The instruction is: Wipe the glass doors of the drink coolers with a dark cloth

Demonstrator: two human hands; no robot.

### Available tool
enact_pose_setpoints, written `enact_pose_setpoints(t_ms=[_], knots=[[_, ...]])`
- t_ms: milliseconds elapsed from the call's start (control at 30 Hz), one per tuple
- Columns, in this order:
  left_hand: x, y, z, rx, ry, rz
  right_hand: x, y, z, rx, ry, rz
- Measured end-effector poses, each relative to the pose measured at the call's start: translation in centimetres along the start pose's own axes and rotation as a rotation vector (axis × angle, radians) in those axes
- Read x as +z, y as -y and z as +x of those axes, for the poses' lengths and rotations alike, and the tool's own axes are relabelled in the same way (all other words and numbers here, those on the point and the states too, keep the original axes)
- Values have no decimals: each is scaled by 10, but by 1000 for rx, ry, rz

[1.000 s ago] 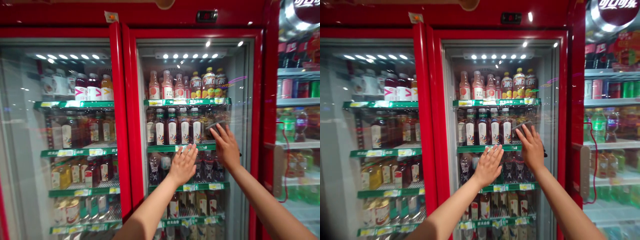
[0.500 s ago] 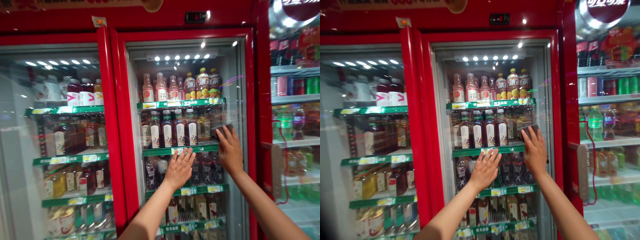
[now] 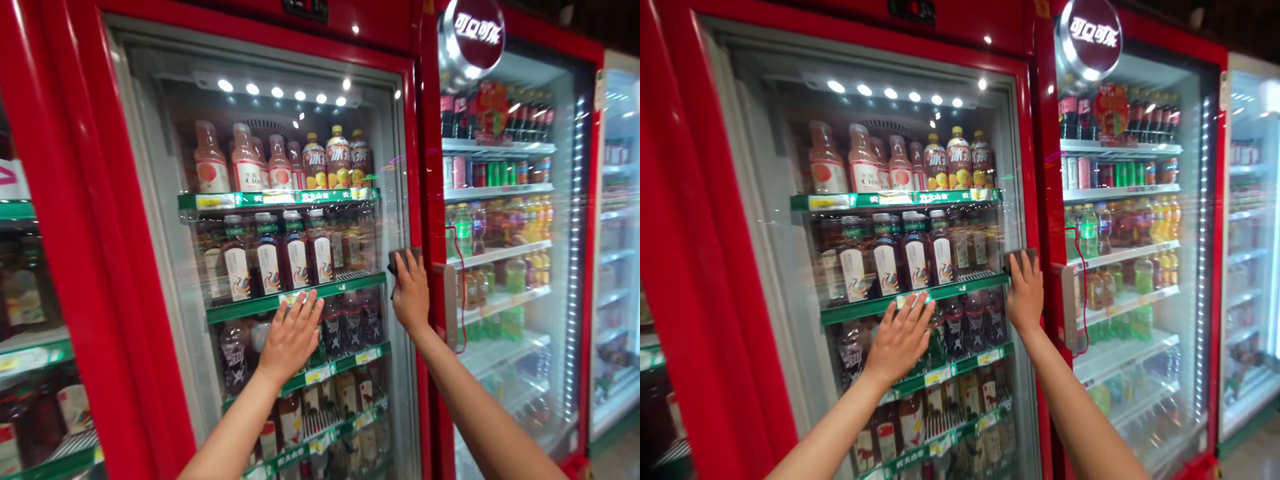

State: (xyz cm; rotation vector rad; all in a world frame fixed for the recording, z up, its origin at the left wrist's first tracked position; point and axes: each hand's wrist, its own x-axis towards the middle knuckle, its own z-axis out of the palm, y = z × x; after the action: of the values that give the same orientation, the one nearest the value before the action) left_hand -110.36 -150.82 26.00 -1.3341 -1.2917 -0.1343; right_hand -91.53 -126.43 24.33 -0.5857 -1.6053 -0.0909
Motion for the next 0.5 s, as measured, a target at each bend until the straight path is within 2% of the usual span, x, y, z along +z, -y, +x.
enact_pose_setpoints(t_ms=[67, 167, 200, 267, 333, 400, 433, 500], knots=[[0, 0, 1, -2, -8, -2, 0, -12, -29, 63, -31, 13], [1, -1, 2, -1, -6, -4, -2, -23, -56, 13, 24, 49], [2, -1, 2, -1, -4, -6, -2, -26, -53, -17, 48, 65], [3, -1, 2, -3, -1, -13, -4, -34, -29, -57, 66, 100], [5, -1, 3, -9, 4, -27, -4, -43, 3, -70, 39, 127], [6, -1, 3, -16, 10, -42, -2, -50, 18, -68, 4, 136], [6, -2, 4, -19, 13, -49, -2, -53, 15, -61, -7, 135], [6, -2, 5, -22, 14, -61, -2, -57, -16, -41, -10, 129]])
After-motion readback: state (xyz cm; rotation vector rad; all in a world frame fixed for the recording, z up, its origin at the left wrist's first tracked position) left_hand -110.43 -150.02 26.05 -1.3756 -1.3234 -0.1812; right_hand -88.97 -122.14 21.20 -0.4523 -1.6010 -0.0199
